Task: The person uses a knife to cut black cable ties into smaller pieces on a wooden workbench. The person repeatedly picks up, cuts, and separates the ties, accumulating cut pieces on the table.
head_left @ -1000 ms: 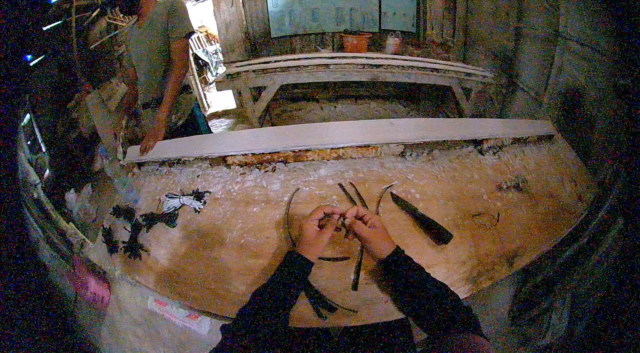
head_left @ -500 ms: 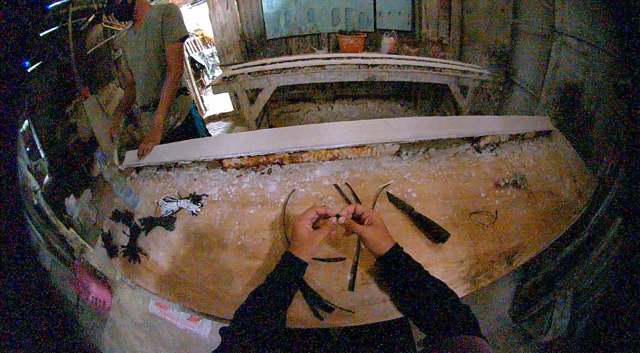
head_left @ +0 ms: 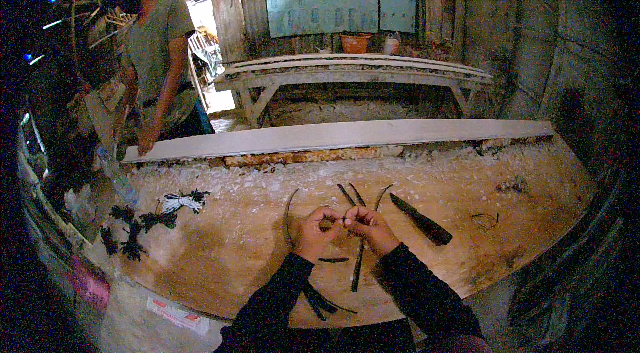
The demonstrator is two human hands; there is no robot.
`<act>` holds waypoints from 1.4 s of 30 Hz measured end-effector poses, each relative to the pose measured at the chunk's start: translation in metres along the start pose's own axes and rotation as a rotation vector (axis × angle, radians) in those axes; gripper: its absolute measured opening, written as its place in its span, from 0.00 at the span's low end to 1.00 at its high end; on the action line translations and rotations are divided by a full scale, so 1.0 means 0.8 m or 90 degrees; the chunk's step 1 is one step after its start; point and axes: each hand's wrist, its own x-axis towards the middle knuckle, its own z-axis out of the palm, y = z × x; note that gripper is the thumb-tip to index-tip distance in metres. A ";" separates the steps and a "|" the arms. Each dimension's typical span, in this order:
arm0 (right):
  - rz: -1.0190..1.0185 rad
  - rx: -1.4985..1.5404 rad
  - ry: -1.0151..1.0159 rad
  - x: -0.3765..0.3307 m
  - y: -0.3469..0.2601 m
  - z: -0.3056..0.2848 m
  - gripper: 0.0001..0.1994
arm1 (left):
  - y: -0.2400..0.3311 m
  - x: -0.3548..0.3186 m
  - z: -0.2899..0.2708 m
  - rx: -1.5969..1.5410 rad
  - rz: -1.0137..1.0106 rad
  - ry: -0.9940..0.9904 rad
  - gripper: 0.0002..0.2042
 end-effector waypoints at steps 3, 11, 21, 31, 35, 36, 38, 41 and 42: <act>-0.005 -0.008 -0.001 0.001 0.000 0.000 0.04 | -0.004 -0.001 0.001 -0.038 -0.023 0.009 0.06; 0.058 0.122 -0.001 0.000 0.006 -0.006 0.04 | -0.004 0.003 -0.002 -0.021 0.023 -0.010 0.05; 0.065 0.120 0.100 0.001 0.010 0.000 0.04 | 0.019 -0.001 0.000 -0.008 0.016 0.017 0.06; 0.056 0.131 0.092 0.003 0.016 -0.004 0.05 | 0.015 -0.002 0.001 -0.020 -0.015 0.050 0.07; 0.042 0.128 0.068 0.004 0.017 -0.006 0.05 | 0.016 -0.001 -0.002 -0.001 0.006 0.038 0.07; 0.042 0.121 0.069 0.004 0.017 -0.006 0.05 | 0.016 0.000 -0.003 0.031 0.025 0.036 0.07; 0.037 0.106 0.068 0.004 0.016 -0.006 0.05 | 0.016 0.000 -0.004 0.040 -0.013 0.022 0.07; 0.019 0.100 0.057 0.004 0.016 -0.005 0.05 | 0.013 0.002 -0.005 0.050 0.012 0.007 0.08; 0.013 0.110 0.050 0.004 0.016 -0.003 0.05 | 0.011 0.003 -0.005 0.053 0.034 0.003 0.08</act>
